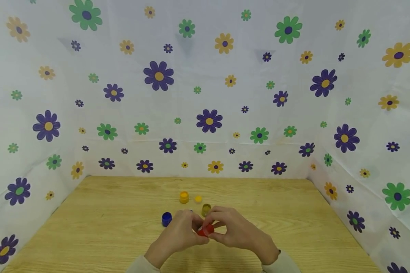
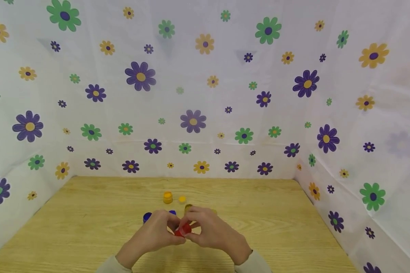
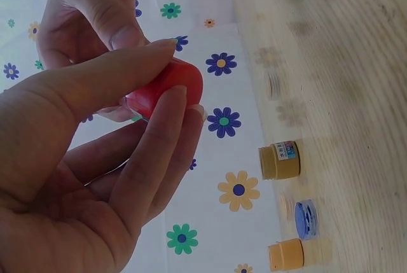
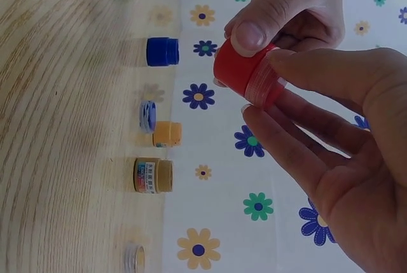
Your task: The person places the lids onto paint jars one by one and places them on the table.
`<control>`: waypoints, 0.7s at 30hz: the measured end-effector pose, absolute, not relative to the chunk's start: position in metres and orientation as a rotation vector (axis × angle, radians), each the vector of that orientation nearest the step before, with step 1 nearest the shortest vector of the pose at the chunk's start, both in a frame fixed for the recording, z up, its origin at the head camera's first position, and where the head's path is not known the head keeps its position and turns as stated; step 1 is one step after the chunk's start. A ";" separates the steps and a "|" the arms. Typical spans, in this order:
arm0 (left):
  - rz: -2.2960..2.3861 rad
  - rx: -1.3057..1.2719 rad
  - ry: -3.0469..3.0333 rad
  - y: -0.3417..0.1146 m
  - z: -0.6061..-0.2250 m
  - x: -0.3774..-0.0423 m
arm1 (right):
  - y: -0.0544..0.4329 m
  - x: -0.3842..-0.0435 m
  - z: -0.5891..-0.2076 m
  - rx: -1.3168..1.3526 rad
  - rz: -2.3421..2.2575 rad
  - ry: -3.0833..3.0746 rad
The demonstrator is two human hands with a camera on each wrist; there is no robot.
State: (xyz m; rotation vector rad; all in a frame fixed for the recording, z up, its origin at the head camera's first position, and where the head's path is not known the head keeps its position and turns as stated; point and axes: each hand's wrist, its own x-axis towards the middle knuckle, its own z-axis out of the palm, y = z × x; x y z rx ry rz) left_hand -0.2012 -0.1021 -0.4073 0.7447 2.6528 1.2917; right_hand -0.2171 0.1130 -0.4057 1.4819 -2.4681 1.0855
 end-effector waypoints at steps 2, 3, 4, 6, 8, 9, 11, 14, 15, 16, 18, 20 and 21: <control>1.290 0.749 2.655 -0.102 -0.408 -0.201 | 0.113 -0.217 -0.406 1.479 1.116 -2.488; 1.293 0.753 2.654 -0.102 -0.408 -0.201 | 0.113 -0.217 -0.406 1.473 1.135 -2.505; 1.293 0.756 2.655 -0.102 -0.408 -0.201 | 0.113 -0.217 -0.406 1.467 1.150 -2.522; 1.294 0.760 2.658 -0.102 -0.408 -0.201 | 0.113 -0.218 -0.405 1.452 1.197 -2.559; 1.293 0.771 2.660 -0.101 -0.407 -0.201 | 0.113 -0.218 -0.405 1.433 1.231 -2.589; 1.292 0.774 2.662 -0.101 -0.407 -0.201 | 0.113 -0.218 -0.405 1.428 1.241 -2.597; 1.291 0.780 2.662 -0.101 -0.406 -0.200 | 0.112 -0.218 -0.405 1.427 1.248 -2.601; 1.291 0.775 2.655 -0.101 -0.405 -0.200 | 0.112 -0.219 -0.407 1.439 1.230 -2.588; 1.290 0.769 2.654 -0.101 -0.405 -0.200 | 0.112 -0.219 -0.407 1.440 1.231 -2.587; 1.290 0.766 2.654 -0.101 -0.405 -0.200 | 0.112 -0.219 -0.407 1.441 1.233 -2.586; 1.289 0.763 2.656 -0.101 -0.405 -0.200 | 0.112 -0.219 -0.407 1.436 1.248 -2.592; 1.290 0.767 2.657 -0.101 -0.406 -0.200 | 0.113 -0.219 -0.407 1.431 1.265 -2.595; 1.291 0.768 2.656 -0.101 -0.406 -0.200 | 0.113 -0.219 -0.407 1.427 1.275 -2.598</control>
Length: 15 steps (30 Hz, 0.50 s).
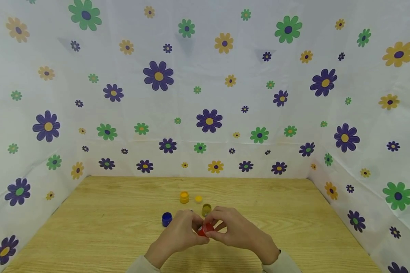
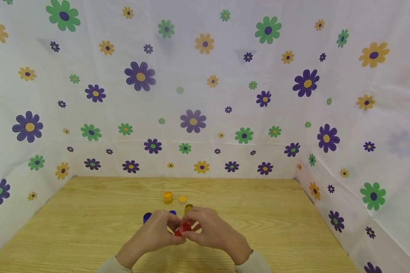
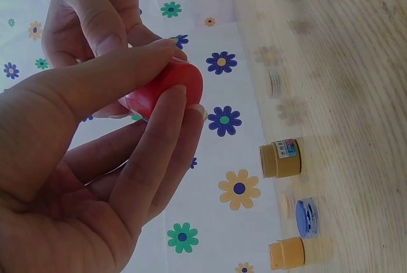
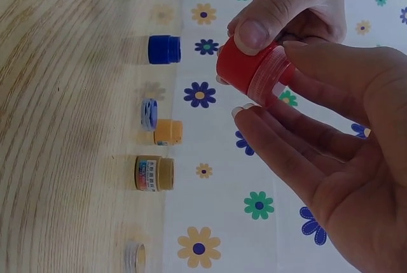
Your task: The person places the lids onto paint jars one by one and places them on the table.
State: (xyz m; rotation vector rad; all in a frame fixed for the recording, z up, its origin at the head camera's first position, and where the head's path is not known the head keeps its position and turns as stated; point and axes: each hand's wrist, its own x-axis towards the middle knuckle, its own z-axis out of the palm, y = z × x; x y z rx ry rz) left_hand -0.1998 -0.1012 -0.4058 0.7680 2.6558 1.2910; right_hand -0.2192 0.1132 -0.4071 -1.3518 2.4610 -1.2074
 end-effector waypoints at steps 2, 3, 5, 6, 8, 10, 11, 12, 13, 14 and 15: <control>1.294 0.769 2.654 -0.101 -0.406 -0.200 | 0.114 -0.219 -0.407 -1.352 -1.212 2.456; 1.296 0.767 2.652 -0.101 -0.406 -0.200 | 0.114 -0.219 -0.406 -1.353 -1.215 2.454; 1.301 0.765 2.648 -0.101 -0.406 -0.200 | 0.114 -0.219 -0.406 -1.349 -1.221 2.450; 1.301 0.765 2.648 -0.101 -0.406 -0.200 | 0.114 -0.219 -0.406 -1.351 -1.222 2.449; 1.307 0.767 2.646 -0.102 -0.406 -0.200 | 0.114 -0.219 -0.407 -1.359 -1.223 2.450; 1.310 0.768 2.644 -0.102 -0.406 -0.201 | 0.114 -0.219 -0.407 -1.368 -1.221 2.453; 1.309 0.769 2.646 -0.102 -0.407 -0.201 | 0.114 -0.219 -0.407 -1.376 -1.221 2.455; 1.308 0.769 2.646 -0.102 -0.407 -0.201 | 0.114 -0.219 -0.407 -1.385 -1.219 2.456; 1.307 0.768 2.647 -0.102 -0.407 -0.201 | 0.114 -0.219 -0.407 -1.400 -1.216 2.462; 1.302 0.766 2.650 -0.103 -0.406 -0.201 | 0.114 -0.219 -0.408 -1.414 -1.217 2.465; 1.297 0.763 2.653 -0.103 -0.406 -0.201 | 0.114 -0.219 -0.408 -1.428 -1.220 2.465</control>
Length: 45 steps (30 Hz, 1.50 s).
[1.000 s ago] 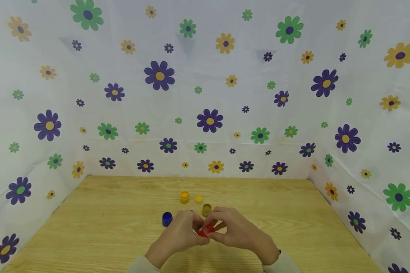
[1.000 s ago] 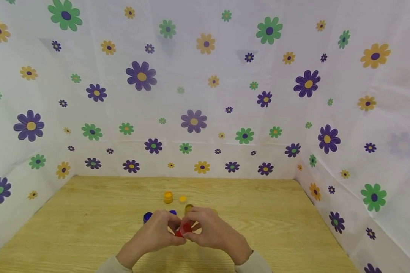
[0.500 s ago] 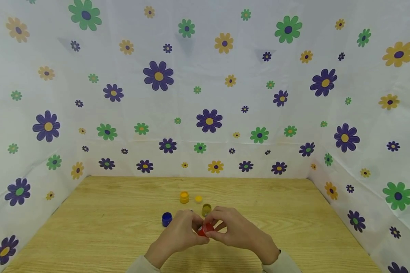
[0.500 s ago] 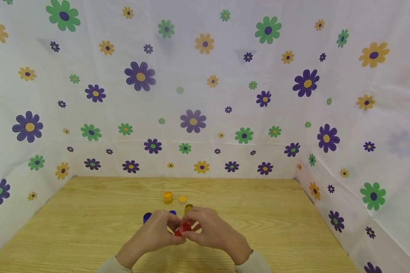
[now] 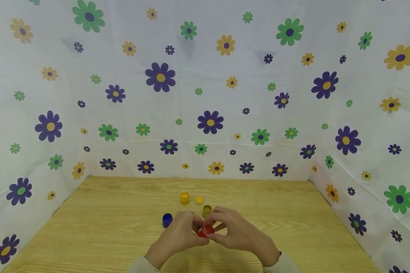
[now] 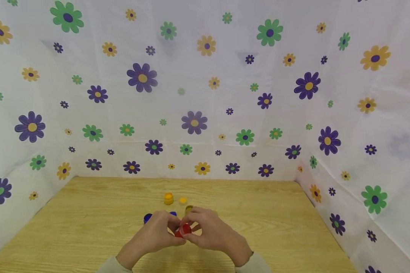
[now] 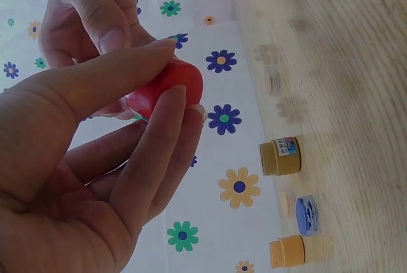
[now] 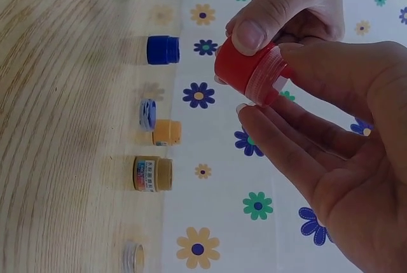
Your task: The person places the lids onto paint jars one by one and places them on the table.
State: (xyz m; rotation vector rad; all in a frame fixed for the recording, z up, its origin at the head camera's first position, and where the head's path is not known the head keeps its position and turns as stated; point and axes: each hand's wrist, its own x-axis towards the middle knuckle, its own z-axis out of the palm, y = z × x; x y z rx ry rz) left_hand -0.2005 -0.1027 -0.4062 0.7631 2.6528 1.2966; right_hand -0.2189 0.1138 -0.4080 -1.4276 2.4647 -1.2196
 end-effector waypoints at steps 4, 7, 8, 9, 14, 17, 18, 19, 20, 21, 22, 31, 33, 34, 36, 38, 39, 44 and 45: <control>1.278 0.745 2.658 -0.103 -0.407 -0.199 | 0.114 -0.218 -0.410 -1.479 -1.239 2.456; 1.281 0.723 2.648 -0.104 -0.408 -0.199 | 0.114 -0.217 -0.410 -1.508 -1.240 2.451; 1.284 0.719 2.646 -0.104 -0.408 -0.199 | 0.114 -0.217 -0.410 -1.516 -1.236 2.453; 1.286 0.717 2.645 -0.104 -0.408 -0.199 | 0.114 -0.217 -0.410 -1.522 -1.231 2.456; 1.293 0.742 2.647 -0.103 -0.409 -0.198 | 0.114 -0.216 -0.410 -1.532 -1.223 2.454; 1.292 0.758 2.650 -0.103 -0.409 -0.198 | 0.113 -0.216 -0.410 -1.524 -1.227 2.444; 1.292 0.761 2.650 -0.103 -0.409 -0.198 | 0.113 -0.217 -0.410 -1.520 -1.226 2.444; 1.294 0.763 2.648 -0.103 -0.409 -0.198 | 0.113 -0.217 -0.411 -1.513 -1.227 2.440; 1.296 0.765 2.648 -0.103 -0.409 -0.198 | 0.113 -0.217 -0.411 -1.503 -1.227 2.438; 1.296 0.762 2.648 -0.103 -0.409 -0.198 | 0.113 -0.217 -0.411 -1.488 -1.233 2.429; 1.298 0.759 2.649 -0.103 -0.409 -0.198 | 0.113 -0.217 -0.411 -1.476 -1.232 2.427; 1.270 0.723 2.663 -0.103 -0.408 -0.200 | 0.112 -0.218 -0.408 -1.358 -1.172 2.502; 1.273 0.723 2.660 -0.104 -0.408 -0.200 | 0.113 -0.218 -0.407 -1.340 -1.171 2.511; 1.277 0.727 2.658 -0.104 -0.408 -0.200 | 0.113 -0.218 -0.407 -1.340 -1.173 2.514; 1.287 0.738 2.655 -0.104 -0.408 -0.199 | 0.115 -0.219 -0.407 -1.352 -1.179 2.517; 1.295 0.753 2.653 -0.103 -0.408 -0.199 | 0.116 -0.219 -0.407 -1.386 -1.181 2.519; 1.297 0.758 2.654 -0.103 -0.408 -0.200 | 0.116 -0.219 -0.407 -1.409 -1.180 2.518; 1.279 0.754 2.672 -0.104 -0.407 -0.201 | 0.117 -0.221 -0.407 -1.539 -1.157 2.518; 1.274 0.752 2.676 -0.104 -0.407 -0.202 | 0.116 -0.222 -0.407 -1.565 -1.148 2.525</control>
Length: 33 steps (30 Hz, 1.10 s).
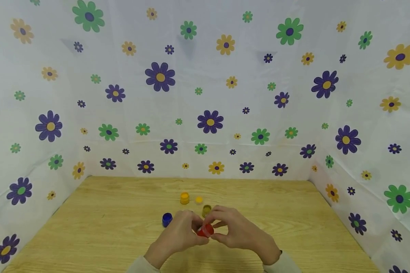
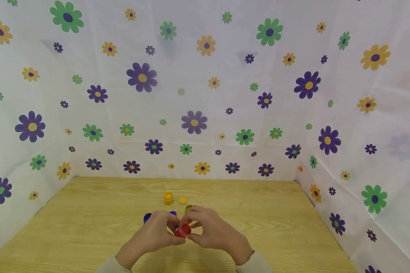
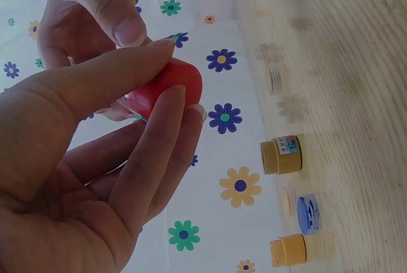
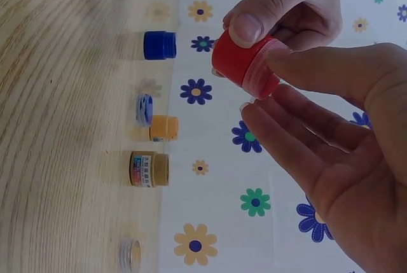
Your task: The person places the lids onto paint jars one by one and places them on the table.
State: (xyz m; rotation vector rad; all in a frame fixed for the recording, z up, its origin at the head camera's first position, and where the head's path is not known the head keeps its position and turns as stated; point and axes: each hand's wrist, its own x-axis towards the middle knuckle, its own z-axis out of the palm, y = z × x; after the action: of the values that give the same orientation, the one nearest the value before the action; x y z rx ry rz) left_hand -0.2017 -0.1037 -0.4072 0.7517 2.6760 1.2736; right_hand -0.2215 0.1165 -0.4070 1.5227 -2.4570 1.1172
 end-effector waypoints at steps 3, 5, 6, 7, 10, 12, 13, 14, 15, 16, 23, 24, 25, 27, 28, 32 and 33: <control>1.267 0.750 2.682 -0.104 -0.407 -0.203 | 0.116 -0.223 -0.407 1.548 1.072 -2.414; 1.271 0.750 2.679 -0.104 -0.406 -0.203 | 0.116 -0.223 -0.407 1.559 1.042 -2.398; 1.274 0.747 2.677 -0.104 -0.406 -0.203 | 0.116 -0.223 -0.406 1.561 1.032 -2.395; 1.277 0.747 2.674 -0.104 -0.406 -0.203 | 0.115 -0.223 -0.406 1.563 1.027 -2.394; 1.289 0.743 2.665 -0.103 -0.407 -0.202 | 0.115 -0.223 -0.405 1.566 1.032 -2.404; 1.294 0.746 2.662 -0.103 -0.407 -0.201 | 0.115 -0.222 -0.405 1.569 1.048 -2.407; 1.297 0.751 2.661 -0.103 -0.407 -0.201 | 0.115 -0.222 -0.405 1.571 1.062 -2.411; 1.300 0.752 2.660 -0.103 -0.407 -0.201 | 0.115 -0.222 -0.405 1.571 1.082 -2.417; 1.299 0.750 2.661 -0.103 -0.407 -0.200 | 0.115 -0.221 -0.405 1.571 1.098 -2.424; 1.301 0.752 2.659 -0.103 -0.407 -0.200 | 0.115 -0.221 -0.405 1.569 1.123 -2.435; 1.308 0.758 2.654 -0.103 -0.407 -0.199 | 0.115 -0.219 -0.405 1.495 1.253 -2.524; 1.308 0.761 2.655 -0.102 -0.407 -0.199 | 0.115 -0.219 -0.405 1.486 1.259 -2.529; 1.307 0.765 2.656 -0.102 -0.407 -0.199 | 0.115 -0.219 -0.405 1.480 1.262 -2.532; 1.304 0.768 2.661 -0.102 -0.406 -0.199 | 0.115 -0.219 -0.405 1.471 1.260 -2.533; 1.300 0.770 2.664 -0.102 -0.406 -0.199 | 0.115 -0.219 -0.405 1.469 1.256 -2.534; 1.290 0.776 2.673 -0.102 -0.407 -0.199 | 0.114 -0.219 -0.405 1.465 1.246 -2.538; 1.289 0.775 2.672 -0.102 -0.407 -0.200 | 0.114 -0.219 -0.405 1.466 1.247 -2.540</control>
State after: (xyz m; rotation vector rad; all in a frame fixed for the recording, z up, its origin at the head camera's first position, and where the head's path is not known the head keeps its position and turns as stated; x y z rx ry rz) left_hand -0.1996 -0.1023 -0.4065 0.7751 2.6717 1.2893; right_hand -0.2187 0.1145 -0.4052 1.4656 -2.5396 1.2466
